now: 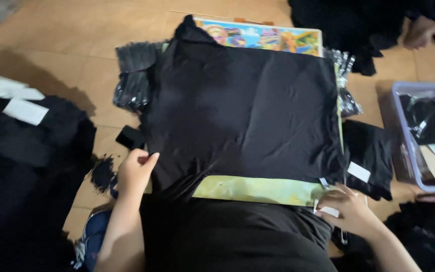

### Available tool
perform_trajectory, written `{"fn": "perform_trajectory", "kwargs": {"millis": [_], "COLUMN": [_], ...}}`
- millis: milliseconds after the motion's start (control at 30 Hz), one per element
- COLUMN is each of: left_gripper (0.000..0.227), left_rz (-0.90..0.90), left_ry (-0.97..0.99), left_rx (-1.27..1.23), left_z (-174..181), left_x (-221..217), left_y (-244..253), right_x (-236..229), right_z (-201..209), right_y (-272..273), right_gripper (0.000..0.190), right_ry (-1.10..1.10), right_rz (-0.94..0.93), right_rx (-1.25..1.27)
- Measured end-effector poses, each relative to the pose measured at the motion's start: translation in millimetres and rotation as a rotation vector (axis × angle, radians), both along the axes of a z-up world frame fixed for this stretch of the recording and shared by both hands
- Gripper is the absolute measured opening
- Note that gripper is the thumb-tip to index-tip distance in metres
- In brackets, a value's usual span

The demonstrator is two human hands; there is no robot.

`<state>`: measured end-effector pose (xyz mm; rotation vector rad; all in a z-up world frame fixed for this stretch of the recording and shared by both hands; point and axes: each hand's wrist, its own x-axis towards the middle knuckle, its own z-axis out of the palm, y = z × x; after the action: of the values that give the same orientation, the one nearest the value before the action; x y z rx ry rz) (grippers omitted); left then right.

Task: The person folds a black t-shirt on a flat surface, smoothing the fabric and aligning the edges. They fold the sleeves inward, then fold the shirt in half and place it on a stack of other folded shirts.

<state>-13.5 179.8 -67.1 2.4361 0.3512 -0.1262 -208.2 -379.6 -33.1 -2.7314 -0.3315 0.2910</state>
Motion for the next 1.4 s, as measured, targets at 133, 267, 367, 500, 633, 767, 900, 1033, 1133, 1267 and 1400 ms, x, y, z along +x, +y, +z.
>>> {"fn": "perform_trajectory", "kwargs": {"millis": [133, 267, 367, 500, 633, 767, 900, 1033, 1133, 1267, 1400], "left_gripper": [0.032, 0.041, 0.041, 0.034, 0.034, 0.028, 0.030, 0.027, 0.036, 0.038, 0.031], "left_rz": [-0.028, -0.045, -0.050, 0.163, 0.135, 0.148, 0.121, 0.240, 0.316, 0.231, 0.182], "left_ry": [0.092, 0.191, 0.192, 0.261, 0.328, 0.386, 0.418, 0.394, 0.411, 0.656, 0.279], "left_rx": [-0.034, -0.014, -0.034, -0.432, -0.492, -0.468, -0.428, -0.689, -0.730, -0.545, -0.824], "left_z": [33.5, 47.6, 42.0, 42.8, 34.9, 39.3, 48.2, 8.5, 12.0, 40.9, 12.0], "left_x": [1.9, 3.1, 3.7, 2.2, 6.5, 12.0, 14.9, 12.0, -1.4, -16.6, -33.4], "left_y": [-10.2, -11.0, -5.5, -12.6, -13.5, -20.9, -24.0, -6.7, -14.9, -28.7, -9.8], "right_x": [-15.5, -32.8, -89.4, -169.9, -204.6, -173.2, -117.0, -38.6, 4.2, 58.3, 106.5], "right_z": [14.2, -15.6, -150.8, -265.0, -283.3, -255.4, -189.0, -77.6, -26.1, -5.4, -2.5], "right_y": [-31.7, -74.4, -164.0, -207.1, -151.9, -132.1, -146.3, -107.0, -64.4, 3.1, 98.2], "right_gripper": [0.046, 0.028, 0.027, 0.053, 0.094, 0.081, 0.065, 0.033, 0.016, 0.014, 0.051], "right_ry": [-0.032, -0.056, 0.177, 0.836, 0.843, 1.048, 0.773, 0.115, -0.195, -0.279, -0.268], "right_rz": [-0.110, -0.823, -1.075, -0.858, -1.049, -0.948, -1.010, -1.137, -0.928, -0.329, 0.227], "right_rx": [0.584, 0.526, 0.169, -0.293, -0.033, -0.238, -0.290, -0.028, 0.154, 0.203, 0.239]}}
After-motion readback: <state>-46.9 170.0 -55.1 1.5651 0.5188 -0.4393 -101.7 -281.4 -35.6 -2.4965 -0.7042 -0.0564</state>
